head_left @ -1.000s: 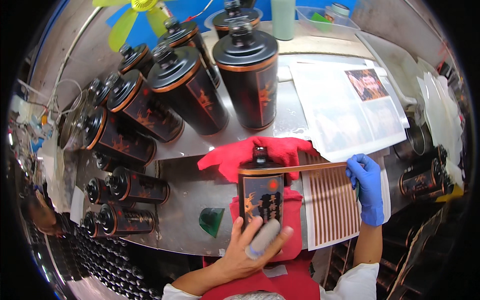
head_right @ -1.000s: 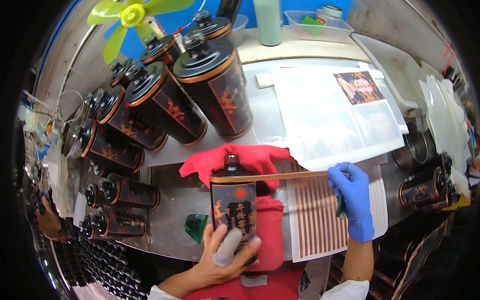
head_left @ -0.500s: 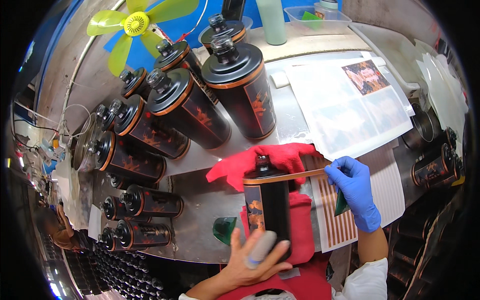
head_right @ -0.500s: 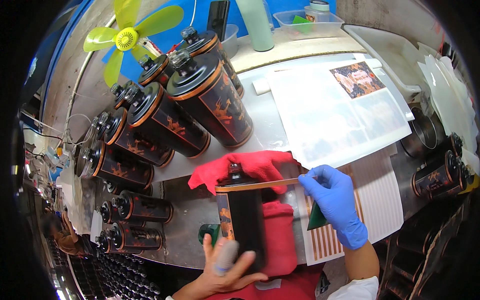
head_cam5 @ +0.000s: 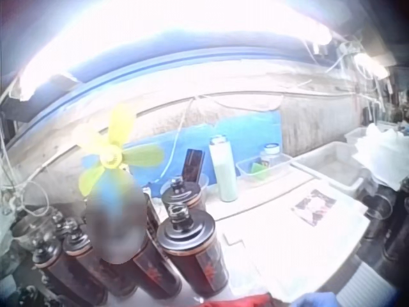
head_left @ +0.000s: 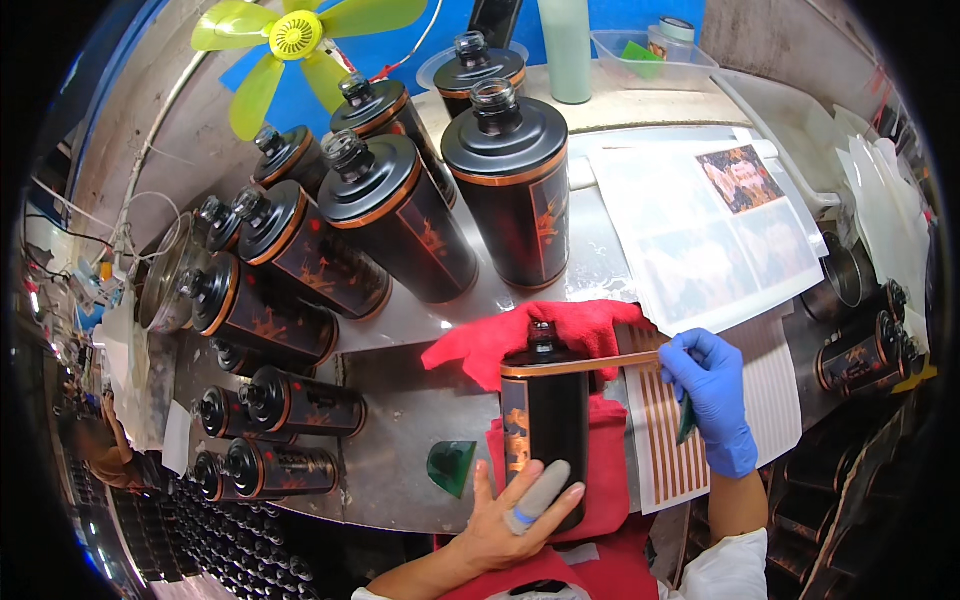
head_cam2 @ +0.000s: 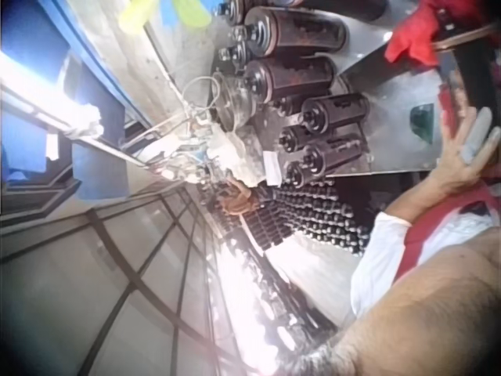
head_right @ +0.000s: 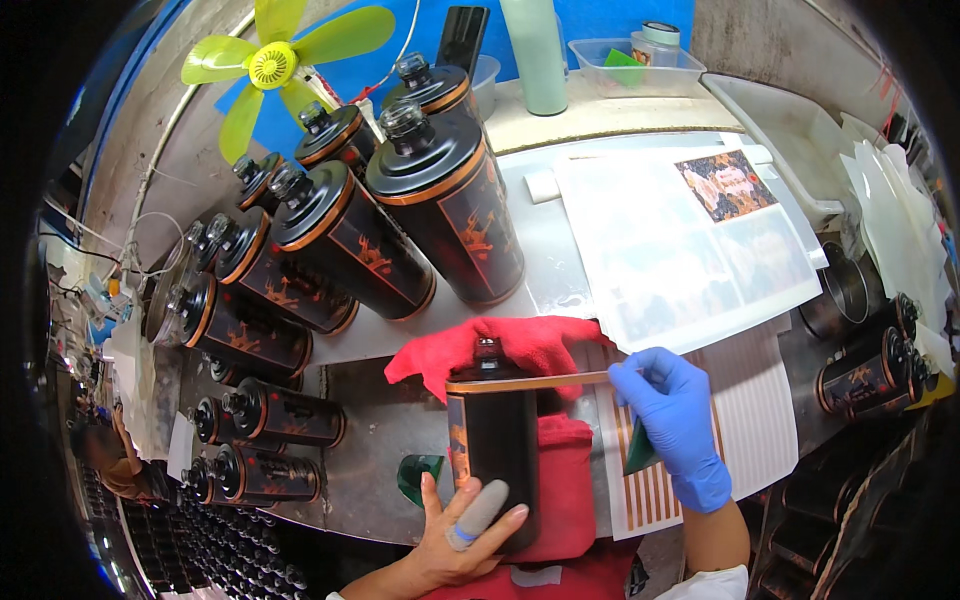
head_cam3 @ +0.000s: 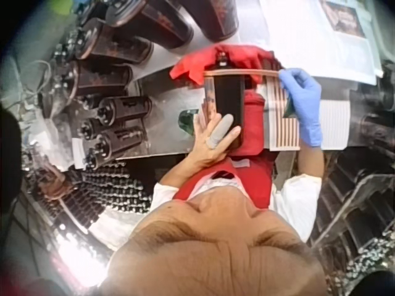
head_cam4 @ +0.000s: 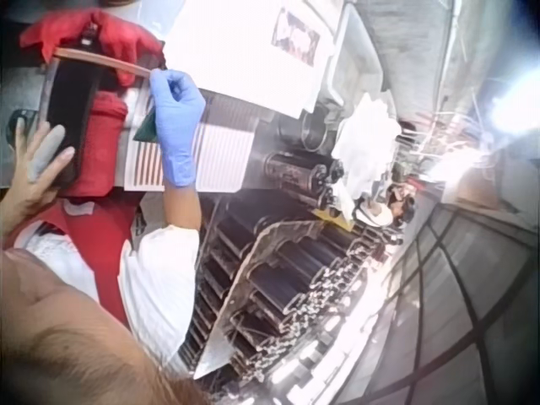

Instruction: The person applies printed labels and gold foil strips to black cylindrical containers. They smooth each label with a green squeegee, then apply and smooth a gold strip around the top and bottom rims before placing the finished container aside.

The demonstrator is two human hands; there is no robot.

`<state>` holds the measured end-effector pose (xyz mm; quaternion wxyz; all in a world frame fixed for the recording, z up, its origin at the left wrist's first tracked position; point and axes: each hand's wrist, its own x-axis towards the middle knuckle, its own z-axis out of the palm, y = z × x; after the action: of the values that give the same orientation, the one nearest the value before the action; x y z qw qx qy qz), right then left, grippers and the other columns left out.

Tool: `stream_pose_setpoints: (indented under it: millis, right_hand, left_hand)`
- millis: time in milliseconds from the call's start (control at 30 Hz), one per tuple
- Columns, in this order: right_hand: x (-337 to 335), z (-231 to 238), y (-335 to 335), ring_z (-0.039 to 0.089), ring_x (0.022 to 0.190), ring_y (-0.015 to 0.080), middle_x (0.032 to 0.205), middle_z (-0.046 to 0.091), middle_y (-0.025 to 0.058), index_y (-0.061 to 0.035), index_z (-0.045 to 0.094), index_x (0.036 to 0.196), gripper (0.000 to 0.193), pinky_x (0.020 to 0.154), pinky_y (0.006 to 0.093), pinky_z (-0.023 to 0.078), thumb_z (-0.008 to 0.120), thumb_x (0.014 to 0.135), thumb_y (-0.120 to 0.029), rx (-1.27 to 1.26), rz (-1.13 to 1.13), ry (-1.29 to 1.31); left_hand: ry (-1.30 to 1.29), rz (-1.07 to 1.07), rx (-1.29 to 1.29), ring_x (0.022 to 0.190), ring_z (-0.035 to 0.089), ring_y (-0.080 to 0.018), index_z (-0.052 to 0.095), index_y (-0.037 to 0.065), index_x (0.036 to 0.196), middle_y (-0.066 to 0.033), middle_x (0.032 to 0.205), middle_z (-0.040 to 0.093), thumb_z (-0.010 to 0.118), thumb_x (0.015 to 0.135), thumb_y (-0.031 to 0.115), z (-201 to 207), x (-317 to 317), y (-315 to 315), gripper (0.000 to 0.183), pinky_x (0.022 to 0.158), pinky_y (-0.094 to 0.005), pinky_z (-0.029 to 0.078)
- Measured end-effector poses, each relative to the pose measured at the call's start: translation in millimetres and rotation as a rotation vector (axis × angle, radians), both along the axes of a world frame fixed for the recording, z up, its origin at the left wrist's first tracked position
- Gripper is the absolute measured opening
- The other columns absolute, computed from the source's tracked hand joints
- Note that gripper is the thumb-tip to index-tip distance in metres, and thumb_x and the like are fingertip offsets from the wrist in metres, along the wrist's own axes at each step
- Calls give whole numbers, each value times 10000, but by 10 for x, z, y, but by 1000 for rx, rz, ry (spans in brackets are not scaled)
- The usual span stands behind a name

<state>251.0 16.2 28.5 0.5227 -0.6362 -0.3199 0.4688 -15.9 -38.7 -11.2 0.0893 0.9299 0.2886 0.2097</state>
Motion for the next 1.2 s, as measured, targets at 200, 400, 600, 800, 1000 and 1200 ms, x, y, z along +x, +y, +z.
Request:
stream_pose_setpoints:
  millis: [200, 400, 600, 800, 1000, 1200]
  right_hand:
    - [-356, -22, 116, 533, 615, 43, 682, 590, 2, -7, 620, 867, 137, 571, 182, 431, 649, 842, -139, -6, 116, 67]
    - [-354, -97, 148, 527, 613, 40, 672, 583, -3, -18, 613, 844, 136, 573, 187, 431, 642, 850, -150, 23, 143, 89]
    - [-394, -22, 173, 531, 629, 42, 703, 592, -4, -15, 614, 850, 137, 587, 193, 435, 640, 852, -150, -28, 161, 109]
    - [-574, -10, 228, 487, 598, 8, 679, 576, -30, -32, 648, 817, 150, 536, 179, 405, 682, 813, -178, 9, 239, -21]
    - [-565, -6, 261, 479, 592, 11, 677, 572, -28, -29, 649, 820, 156, 536, 179, 406, 684, 812, -181, -2, 244, -29]
    - [-542, -34, 281, 479, 592, 12, 673, 571, -28, -20, 647, 822, 183, 541, 177, 409, 683, 812, -199, -4, 252, -53]
  left_hand:
    - [-467, 141, -447, 1106, 506, -465, 459, 56, 1241, -355, 1214, 459, 816, 613, 400, -674, -323, -197, 800, 999, -570, 302]
    - [-420, 117, -37, 1184, 443, -422, 498, 55, 1209, -295, 1234, 462, 749, 648, 530, -120, 30, -32, 776, 1052, -601, 128]
    - [-115, 86, -142, 1253, 325, -436, 516, 107, 1249, -291, 1346, 335, 738, 656, 534, -16, 103, 44, 764, 1037, -609, 113]
    - [-410, 7, -382, 1277, 251, -494, 456, 61, 1261, -349, 1330, 300, 776, 594, 558, -324, -96, 115, 891, 1035, -622, 49]
    - [-88, 36, -31, 1340, 144, -445, 457, 110, 1302, -368, 1350, 271, 739, 648, 549, -16, 95, -5, 837, 1022, -631, -60]
    - [59, 20, -75, 1300, 255, -439, 517, 118, 1266, -206, 1358, 364, 731, 654, 404, -1, 47, 45, 708, 1028, -634, -6]
